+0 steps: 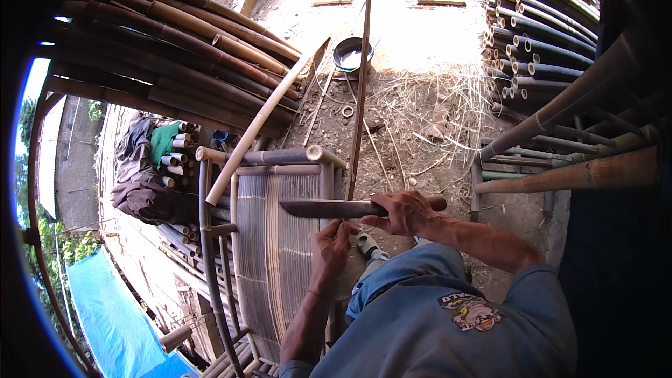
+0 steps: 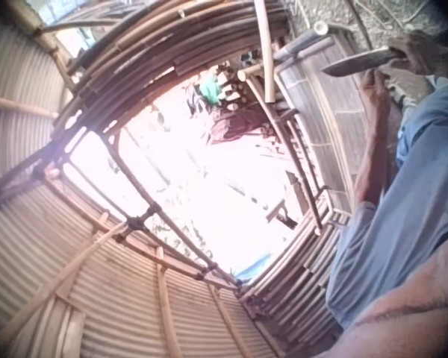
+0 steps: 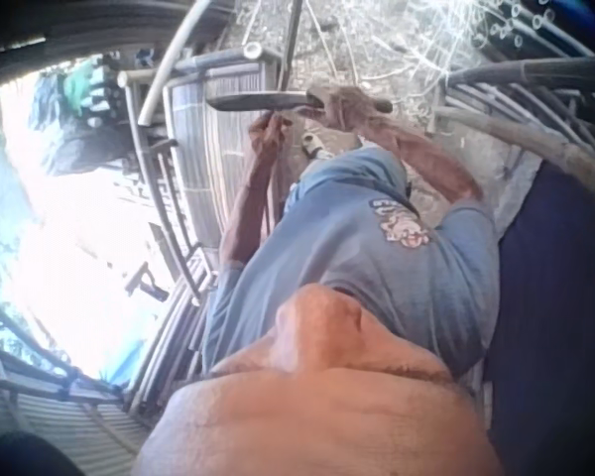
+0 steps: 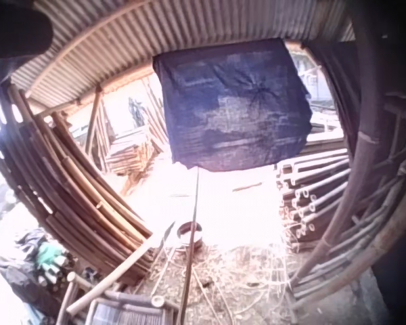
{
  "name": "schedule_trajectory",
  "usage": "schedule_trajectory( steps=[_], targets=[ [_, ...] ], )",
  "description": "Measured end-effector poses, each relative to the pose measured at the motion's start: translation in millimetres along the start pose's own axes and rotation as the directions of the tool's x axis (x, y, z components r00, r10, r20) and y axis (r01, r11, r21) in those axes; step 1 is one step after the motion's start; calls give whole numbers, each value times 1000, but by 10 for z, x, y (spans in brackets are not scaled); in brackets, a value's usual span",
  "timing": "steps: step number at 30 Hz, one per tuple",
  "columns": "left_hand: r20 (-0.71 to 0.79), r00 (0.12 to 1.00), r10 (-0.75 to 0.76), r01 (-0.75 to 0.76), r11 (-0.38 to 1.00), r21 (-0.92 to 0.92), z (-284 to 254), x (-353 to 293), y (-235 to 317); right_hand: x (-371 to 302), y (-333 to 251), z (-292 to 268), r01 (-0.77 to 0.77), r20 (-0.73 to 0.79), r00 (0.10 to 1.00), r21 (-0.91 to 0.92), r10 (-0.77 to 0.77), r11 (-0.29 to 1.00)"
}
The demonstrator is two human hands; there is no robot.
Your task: The person uses a knife to split and smooth thin bamboo strips, then sits on the ground to weave them into a bamboo mat. The person inserts the strips into the mat's frame and presses them into place.
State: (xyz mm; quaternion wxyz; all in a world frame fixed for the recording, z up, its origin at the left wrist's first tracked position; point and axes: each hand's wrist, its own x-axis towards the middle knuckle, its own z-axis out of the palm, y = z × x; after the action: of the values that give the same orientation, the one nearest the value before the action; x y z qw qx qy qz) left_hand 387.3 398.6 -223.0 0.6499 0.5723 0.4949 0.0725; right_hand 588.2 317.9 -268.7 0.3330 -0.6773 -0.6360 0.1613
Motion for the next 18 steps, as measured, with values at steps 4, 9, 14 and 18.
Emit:
schedule_trajectory(
  steps=[4,9,14,18],
  targets=[
    [-61,998,13,-13,1000,4,39,-276,100,396,423,-274,-459,31,887,-20,460,888],
    [-49,998,42,-40,998,43,-92,-322,-69,203,266,-181,-55,-45,998,-175,48,983],
    [-25,998,60,-55,985,166,-165,-700,-203,675,1301,-689,-523,-139,851,-143,507,840],
    [-32,998,50,-44,985,167,-306,-931,-427,723,1326,-1026,-501,-139,865,-231,482,834]
  ],
)
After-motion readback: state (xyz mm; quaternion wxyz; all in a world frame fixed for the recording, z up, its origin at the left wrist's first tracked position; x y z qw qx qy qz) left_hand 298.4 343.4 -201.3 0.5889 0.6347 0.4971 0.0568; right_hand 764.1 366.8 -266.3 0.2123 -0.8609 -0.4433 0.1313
